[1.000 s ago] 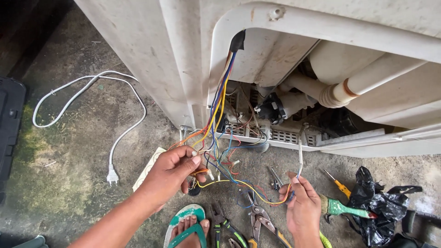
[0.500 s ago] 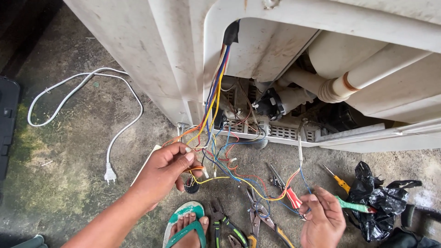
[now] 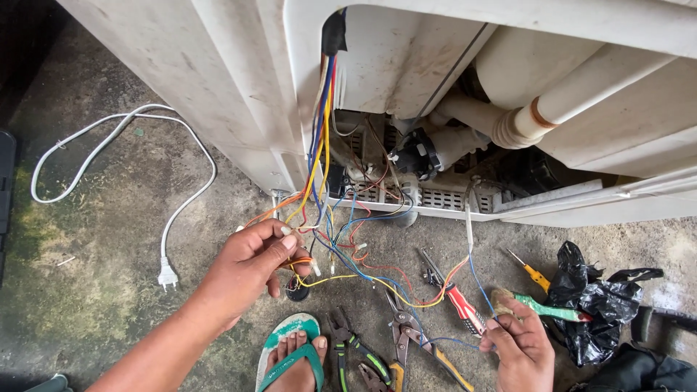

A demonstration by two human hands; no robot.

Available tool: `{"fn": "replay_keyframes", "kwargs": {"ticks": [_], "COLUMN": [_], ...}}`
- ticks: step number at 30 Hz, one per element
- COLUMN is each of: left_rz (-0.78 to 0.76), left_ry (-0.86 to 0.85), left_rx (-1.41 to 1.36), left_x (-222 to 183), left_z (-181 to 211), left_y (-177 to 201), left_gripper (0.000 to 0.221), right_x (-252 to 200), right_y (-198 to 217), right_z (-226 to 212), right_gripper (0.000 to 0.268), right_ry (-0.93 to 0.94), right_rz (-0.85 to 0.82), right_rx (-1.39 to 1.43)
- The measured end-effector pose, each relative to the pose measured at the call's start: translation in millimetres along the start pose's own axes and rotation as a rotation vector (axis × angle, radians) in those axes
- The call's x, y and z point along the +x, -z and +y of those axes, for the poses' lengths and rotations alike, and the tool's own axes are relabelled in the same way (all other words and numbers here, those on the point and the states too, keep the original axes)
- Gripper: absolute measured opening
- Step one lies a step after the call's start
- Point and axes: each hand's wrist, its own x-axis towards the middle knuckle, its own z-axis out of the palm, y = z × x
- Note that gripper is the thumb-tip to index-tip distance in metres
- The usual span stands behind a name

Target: Connecting and organizing electrical wires inside the back panel of a washing machine.

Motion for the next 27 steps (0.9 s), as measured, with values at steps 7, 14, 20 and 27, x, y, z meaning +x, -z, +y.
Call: {"fn": "replay_keyframes", "kwargs": {"ticks": [7,14,20,27], "left_rz": [-0.003,-0.003,0.001,0.012], "left_ry": [0.026,0.075,0.085,0.118], "left_rx": [-0.007,-0.016,-0.004,-0.007], "left_x": [-0.4,-3.2,-1.7,-3.6], "left_z": [1.9,4.6,5.8,9.8], "left_y": [0.8,-3.0,-2.3,-2.0], "left_gripper": [0.016,0.017,0.017,0.017], "right_x": [-19.1,-12.9,-19.6,-27.1], "right_y": [0.8,-2.7,-61.9,-92.0], "right_z": [-7.2,37.3,-17.8,-34.9], "right_gripper": [0.039,0.05,0.064,0.069], "right_ry": [0.034,-0.043,-0.214,-0.259], "right_rz": [0.092,-0.019,-0.161,-0.121], "right_rx": [-0.237,-0.254,-0.311,-0.281]}}
